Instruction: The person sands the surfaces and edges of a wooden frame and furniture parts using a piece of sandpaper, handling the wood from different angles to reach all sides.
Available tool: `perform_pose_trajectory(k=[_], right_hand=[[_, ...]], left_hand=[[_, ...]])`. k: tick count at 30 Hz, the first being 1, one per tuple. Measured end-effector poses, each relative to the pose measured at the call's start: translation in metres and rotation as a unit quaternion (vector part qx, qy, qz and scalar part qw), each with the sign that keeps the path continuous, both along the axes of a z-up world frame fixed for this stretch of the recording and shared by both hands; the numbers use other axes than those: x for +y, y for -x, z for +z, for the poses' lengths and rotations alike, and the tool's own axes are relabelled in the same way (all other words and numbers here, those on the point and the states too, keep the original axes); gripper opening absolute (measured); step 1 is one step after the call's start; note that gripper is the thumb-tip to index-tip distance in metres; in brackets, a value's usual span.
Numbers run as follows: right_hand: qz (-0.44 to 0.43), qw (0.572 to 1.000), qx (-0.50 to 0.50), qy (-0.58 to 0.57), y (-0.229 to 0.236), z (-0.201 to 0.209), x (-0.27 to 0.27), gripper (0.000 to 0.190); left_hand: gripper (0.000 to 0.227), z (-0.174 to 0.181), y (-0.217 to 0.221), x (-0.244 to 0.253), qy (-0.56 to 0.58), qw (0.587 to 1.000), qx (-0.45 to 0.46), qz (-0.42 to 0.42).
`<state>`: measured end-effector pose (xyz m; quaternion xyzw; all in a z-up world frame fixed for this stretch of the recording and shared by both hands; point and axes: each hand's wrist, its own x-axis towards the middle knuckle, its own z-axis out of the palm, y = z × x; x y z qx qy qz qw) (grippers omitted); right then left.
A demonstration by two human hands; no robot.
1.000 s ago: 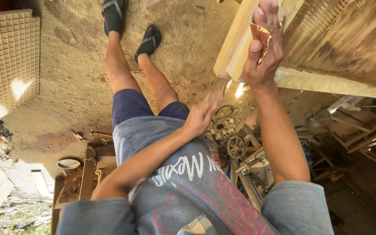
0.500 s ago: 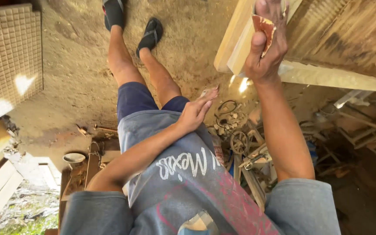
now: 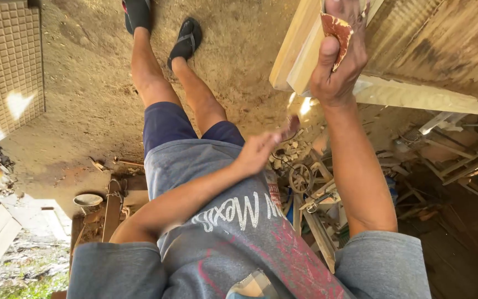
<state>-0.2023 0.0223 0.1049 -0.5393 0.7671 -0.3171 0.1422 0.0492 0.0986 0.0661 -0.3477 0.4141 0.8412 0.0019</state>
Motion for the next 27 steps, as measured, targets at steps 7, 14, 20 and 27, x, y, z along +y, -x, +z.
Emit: perform_pose_trajectory(k=[7, 14, 20, 27], right_hand=[[-0.036, 0.999, 0.009, -0.019, 0.0, 0.006, -0.002, 0.054], [-0.016, 0.999, 0.037, -0.025, -0.001, 0.0, 0.0, 0.053], [-0.003, 0.998, 0.056, 0.002, 0.003, -0.012, 0.007, 0.054], [-0.014, 1.0, 0.018, -0.021, 0.006, -0.015, 0.013, 0.054]], left_hand=[[0.042, -0.019, 0.025, -0.117, 0.338, 0.936, 0.046, 0.089], [0.046, -0.053, 0.028, -0.081, 0.521, 0.832, 0.186, -0.044], [0.046, -0.076, -0.028, -0.1, 0.497, 0.853, 0.145, -0.067], [0.052, -0.053, 0.052, -0.09, 0.527, 0.829, 0.185, -0.034]])
